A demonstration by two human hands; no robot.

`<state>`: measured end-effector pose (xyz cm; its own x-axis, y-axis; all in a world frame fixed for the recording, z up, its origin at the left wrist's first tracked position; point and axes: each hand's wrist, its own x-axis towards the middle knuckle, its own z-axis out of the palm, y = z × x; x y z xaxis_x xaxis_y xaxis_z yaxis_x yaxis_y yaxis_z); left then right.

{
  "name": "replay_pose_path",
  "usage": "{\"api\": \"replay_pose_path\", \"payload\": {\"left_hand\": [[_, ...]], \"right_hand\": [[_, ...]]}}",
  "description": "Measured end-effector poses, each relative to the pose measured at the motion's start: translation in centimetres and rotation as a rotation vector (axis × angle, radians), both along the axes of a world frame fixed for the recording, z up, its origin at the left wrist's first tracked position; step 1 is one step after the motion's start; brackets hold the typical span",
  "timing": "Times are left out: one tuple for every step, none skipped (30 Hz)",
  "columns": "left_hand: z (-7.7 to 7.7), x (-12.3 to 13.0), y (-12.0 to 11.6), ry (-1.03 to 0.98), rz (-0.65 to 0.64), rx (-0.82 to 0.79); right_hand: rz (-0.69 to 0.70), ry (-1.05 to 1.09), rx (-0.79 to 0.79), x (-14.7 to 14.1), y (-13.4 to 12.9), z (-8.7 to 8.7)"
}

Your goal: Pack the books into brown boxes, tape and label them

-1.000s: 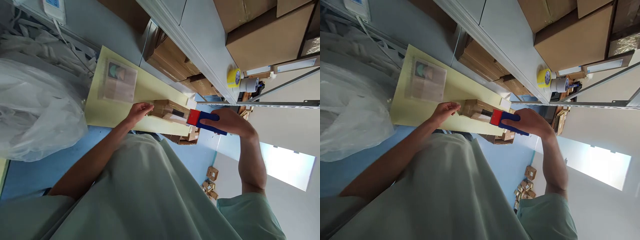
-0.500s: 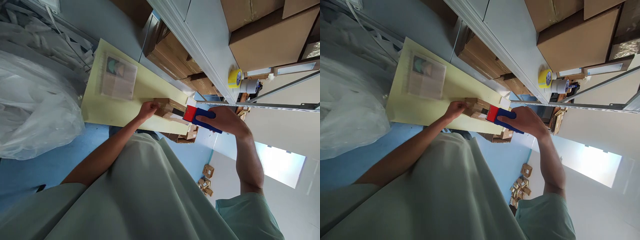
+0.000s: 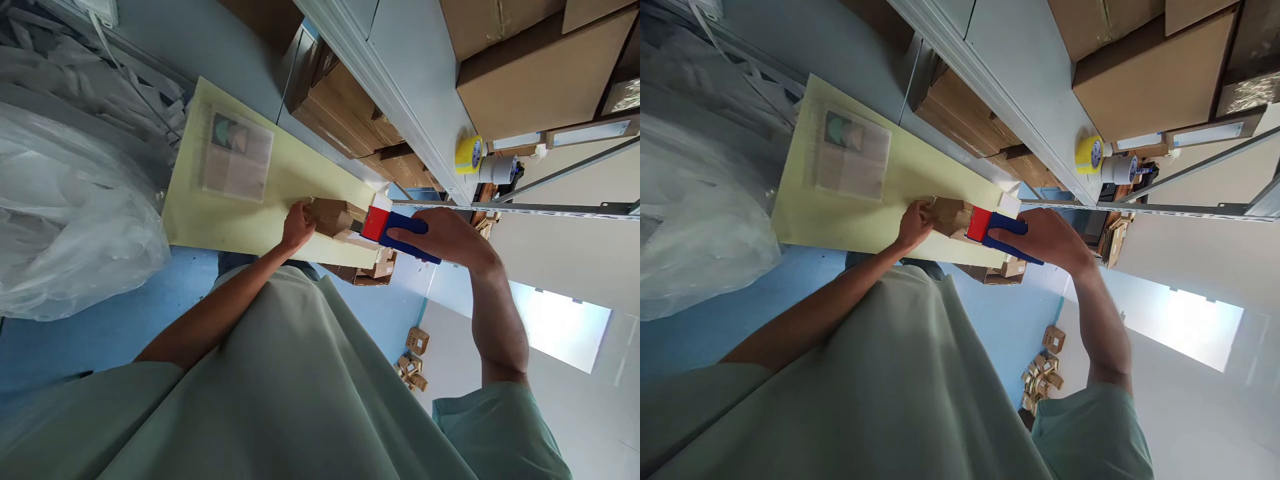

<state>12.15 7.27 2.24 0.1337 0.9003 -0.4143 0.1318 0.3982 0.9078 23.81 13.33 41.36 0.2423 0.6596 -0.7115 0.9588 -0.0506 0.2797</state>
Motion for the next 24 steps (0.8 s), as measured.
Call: {"api": "replay_pose_path", "payload": {"left_hand": [[0.5, -0.2, -0.2, -0.052, -0.004, 0.027], [1.1, -0.5, -0.4, -0.109, -0.011, 0.075], [1.9, -0.7, -0.6, -0.159, -0.027, 0.138], [2.8, -0.9, -0.6, -0.194, -0.055, 0.211], [3.7, -1.0, -0.6, -0.208, -0.093, 0.284], [4.5, -1.0, -0.4, -0.205, -0.14, 0.351], [5.2, -1.0, -0.1, -0.19, -0.19, 0.404], [5.7, -0.8, 0.3, -0.17, -0.238, 0.444], [6.0, -0.6, 0.7, -0.148, -0.282, 0.468], [6.2, -0.4, 1.2, -0.129, -0.32, 0.481], [6.2, -0.2, 1.7, -0.112, -0.353, 0.487], [6.2, -0.1, 2.1, -0.097, -0.381, 0.491], [6.1, 0.0, 2.5, -0.083, -0.403, 0.496], [6.1, 0.1, 2.7, -0.071, -0.419, 0.5], [6.1, 0.0, 2.9, -0.059, -0.431, 0.504], [6.1, 0.0, 3.0, -0.047, -0.443, 0.508], [6.2, -0.1, 3.0, -0.037, -0.453, 0.513], [6.4, -0.2, 2.9, -0.029, -0.461, 0.518], [6.6, -0.3, 2.8, -0.023, -0.47, 0.523], [6.7, -0.3, 2.8, -0.018, -0.48, 0.529], [6.9, -0.4, 2.7, -0.013, -0.491, 0.532], [6.9, -0.4, 2.6, -0.004, -0.502, 0.531], [7.0, -0.3, 2.6, 0.009, -0.513, 0.525], [6.9, -0.3, 2.6, 0.027, -0.52, 0.517]], "right_hand": [[0.016, -0.005, 0.003, 0.0, 0.0, 0.1], [0.033, -0.01, 0.007, 0.1, -0.1, 0.1], [0.049, -0.013, 0.009, 0.1, -0.1, 0.1], [0.062, -0.015, 0.011, 0.1, -0.2, 0.2], [0.071, -0.018, 0.012, 0.2, -0.3, 0.2], [0.078, -0.02, 0.013, 0.2, -0.3, 0.2], [0.084, -0.02, 0.014, 0.2, -0.4, 0.2], [0.091, -0.017, 0.016, 0.2, -0.5, 0.2], [0.101, -0.012, 0.018, 0.1, -0.6, 0.2], [0.112, -0.007, 0.021, 0.0, -0.7, 0.2], [0.123, -0.003, 0.023, 0.0, -0.8, 0.2], [0.132, -0.002, 0.024, -0.2, -0.9, 0.3], [0.139, -0.005, 0.023, -0.3, -1.0, 0.3], [0.143, -0.008, 0.019, -0.4, -1.1, 0.3], [0.145, -0.011, 0.012, -0.5, -1.2, 0.4], [0.145, -0.012, 0.007, -0.6, -1.4, 0.4], [0.145, -0.011, 0.003, -0.7, -1.5, 0.4], [0.144, -0.009, 0.001, -0.7, -1.6, 0.4], [0.142, -0.006, 0.001, -0.7, -1.7, 0.3], [0.139, -0.004, 0.002, -0.7, -1.9, 0.3], [0.135, 0.0, 0.003, -0.7, -2.0, 0.3], [0.131, 0.005, 0.003, -0.6, -2.1, 0.2], [0.127, 0.009, 0.002, -0.5, -2.2, 0.2], [0.124, 0.013, 0.003, -0.4, -2.2, 0.2]]}}
